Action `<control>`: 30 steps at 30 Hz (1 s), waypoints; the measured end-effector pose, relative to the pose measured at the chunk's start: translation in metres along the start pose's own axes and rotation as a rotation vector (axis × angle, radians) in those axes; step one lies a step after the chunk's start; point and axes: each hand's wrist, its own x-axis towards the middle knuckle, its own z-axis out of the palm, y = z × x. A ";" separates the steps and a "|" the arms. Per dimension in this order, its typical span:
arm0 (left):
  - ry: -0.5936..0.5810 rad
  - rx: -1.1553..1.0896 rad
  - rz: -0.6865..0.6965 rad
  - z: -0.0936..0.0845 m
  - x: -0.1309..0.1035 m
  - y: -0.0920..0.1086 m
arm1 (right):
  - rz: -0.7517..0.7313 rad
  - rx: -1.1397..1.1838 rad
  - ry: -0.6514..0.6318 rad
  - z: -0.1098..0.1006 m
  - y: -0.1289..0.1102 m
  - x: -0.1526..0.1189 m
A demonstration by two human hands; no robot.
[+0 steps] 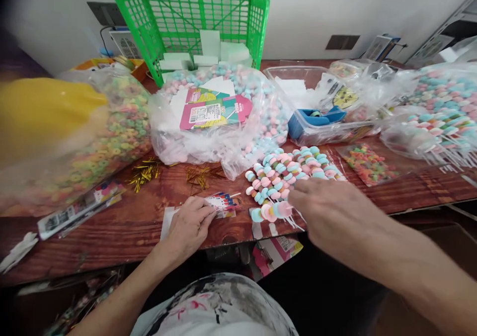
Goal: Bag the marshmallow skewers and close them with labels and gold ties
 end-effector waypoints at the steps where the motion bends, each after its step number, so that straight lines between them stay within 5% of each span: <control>1: 0.019 -0.019 -0.004 0.001 0.001 0.000 | -0.064 -0.027 -0.076 0.006 -0.013 0.004; 7: 0.196 0.063 0.064 0.005 -0.001 -0.004 | -0.124 -0.092 -0.072 0.029 -0.044 0.016; 15: -0.035 0.207 0.029 0.000 -0.009 0.005 | -0.172 -0.044 -0.104 0.023 -0.056 0.019; 20: -0.057 0.003 -0.123 -0.002 0.001 0.002 | -0.157 0.001 -0.072 0.030 -0.059 0.013; 26: 0.078 -0.322 -0.226 0.007 0.001 -0.006 | -0.067 0.029 -0.060 0.027 -0.047 0.009; 30: 0.031 -0.317 -0.189 0.006 -0.002 -0.008 | -0.091 0.080 -0.034 0.028 -0.043 0.010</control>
